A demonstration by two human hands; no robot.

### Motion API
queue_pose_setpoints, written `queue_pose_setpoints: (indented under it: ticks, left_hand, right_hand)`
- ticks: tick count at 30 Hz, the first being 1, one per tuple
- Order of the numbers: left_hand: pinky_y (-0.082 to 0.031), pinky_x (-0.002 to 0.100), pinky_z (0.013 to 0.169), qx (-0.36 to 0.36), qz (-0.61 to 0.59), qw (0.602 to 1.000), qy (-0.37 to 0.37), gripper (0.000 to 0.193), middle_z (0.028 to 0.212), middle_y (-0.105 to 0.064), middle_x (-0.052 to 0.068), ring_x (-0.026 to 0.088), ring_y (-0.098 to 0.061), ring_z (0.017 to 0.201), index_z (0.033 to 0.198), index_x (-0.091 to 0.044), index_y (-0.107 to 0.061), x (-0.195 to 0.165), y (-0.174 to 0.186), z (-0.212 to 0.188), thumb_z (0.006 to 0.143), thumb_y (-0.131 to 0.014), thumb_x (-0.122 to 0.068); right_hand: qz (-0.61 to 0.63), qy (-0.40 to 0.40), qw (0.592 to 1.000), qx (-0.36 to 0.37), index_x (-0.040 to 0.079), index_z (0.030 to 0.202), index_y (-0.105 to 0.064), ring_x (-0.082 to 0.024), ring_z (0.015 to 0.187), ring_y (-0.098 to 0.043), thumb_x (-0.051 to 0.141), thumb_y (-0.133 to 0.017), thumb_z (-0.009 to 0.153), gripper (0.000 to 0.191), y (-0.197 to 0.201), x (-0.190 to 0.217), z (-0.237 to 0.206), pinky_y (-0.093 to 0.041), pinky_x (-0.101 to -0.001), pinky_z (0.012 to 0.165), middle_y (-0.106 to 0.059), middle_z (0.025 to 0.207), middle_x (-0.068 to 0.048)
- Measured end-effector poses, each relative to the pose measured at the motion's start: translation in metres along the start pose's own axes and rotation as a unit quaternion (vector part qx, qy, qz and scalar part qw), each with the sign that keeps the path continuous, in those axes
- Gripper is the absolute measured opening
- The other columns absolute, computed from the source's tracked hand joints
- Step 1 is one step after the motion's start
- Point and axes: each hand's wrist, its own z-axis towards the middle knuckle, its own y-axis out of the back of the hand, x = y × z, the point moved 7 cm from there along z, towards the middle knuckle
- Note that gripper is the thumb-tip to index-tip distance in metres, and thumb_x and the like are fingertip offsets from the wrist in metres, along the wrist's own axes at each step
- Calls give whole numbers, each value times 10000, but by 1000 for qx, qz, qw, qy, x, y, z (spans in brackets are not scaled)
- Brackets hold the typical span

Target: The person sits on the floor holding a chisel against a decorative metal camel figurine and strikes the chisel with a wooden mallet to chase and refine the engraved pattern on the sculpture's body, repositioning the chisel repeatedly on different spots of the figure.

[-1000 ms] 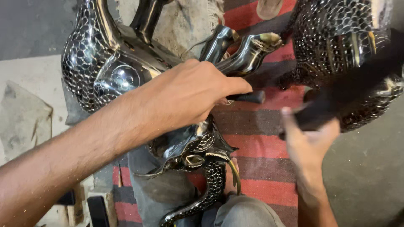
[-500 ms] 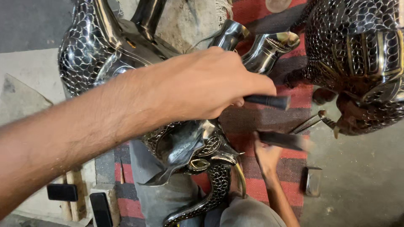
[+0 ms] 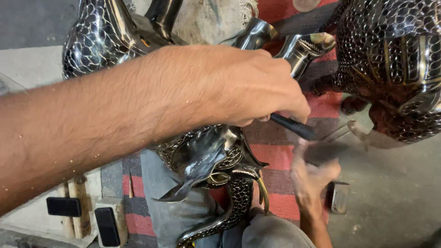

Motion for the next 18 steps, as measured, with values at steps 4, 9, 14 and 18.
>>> queue_pose_setpoints:
  ticks: [4, 9, 14, 18]
  left_hand:
    - [-556, 479, 723, -92, -8, 995, -39, 479, 963, -725, 149, 374, -706, 887, 1209, -181, -695, -10, 13, -10, 783, -665, 37]
    - [-558, 482, 746, -154, -11, 987, -41, 463, 968, -732, 164, 383, -706, 899, 1210, -98, -684, -11, 15, -25, 775, -649, 56]
    - [-566, 487, 714, -177, -57, 981, 47, 615, 892, -743, 179, 371, -737, 843, 1319, -146, -666, 1, 4, -32, 768, -607, 120]
    - [-559, 506, 734, -240, -74, 967, 53, 524, 936, -748, 191, 393, -734, 868, 1330, -99, -639, -1, 5, -45, 826, -660, 43]
  right_hand:
    - [-40, -22, 997, 59, 24, 1029, -530, -149, 692, -655, -19, -697, 1051, 173, 0, 6, 8, -592, -327, 691, -658, 885, -74]
    - [-187, 46, 971, 139, 39, 1038, -587, -130, 806, -656, -4, -745, 974, 176, -1, 42, 34, -570, -290, 741, -670, 939, -72]
    - [-412, 46, 887, 206, -4, 985, -588, -110, 791, -572, 19, -833, 942, 250, -5, 66, 66, -496, -271, 703, -641, 863, -82]
    - [-400, 120, 870, 263, -25, 1014, -629, -109, 802, -620, 16, -841, 941, 228, -27, 91, 84, -526, -266, 763, -665, 898, -81]
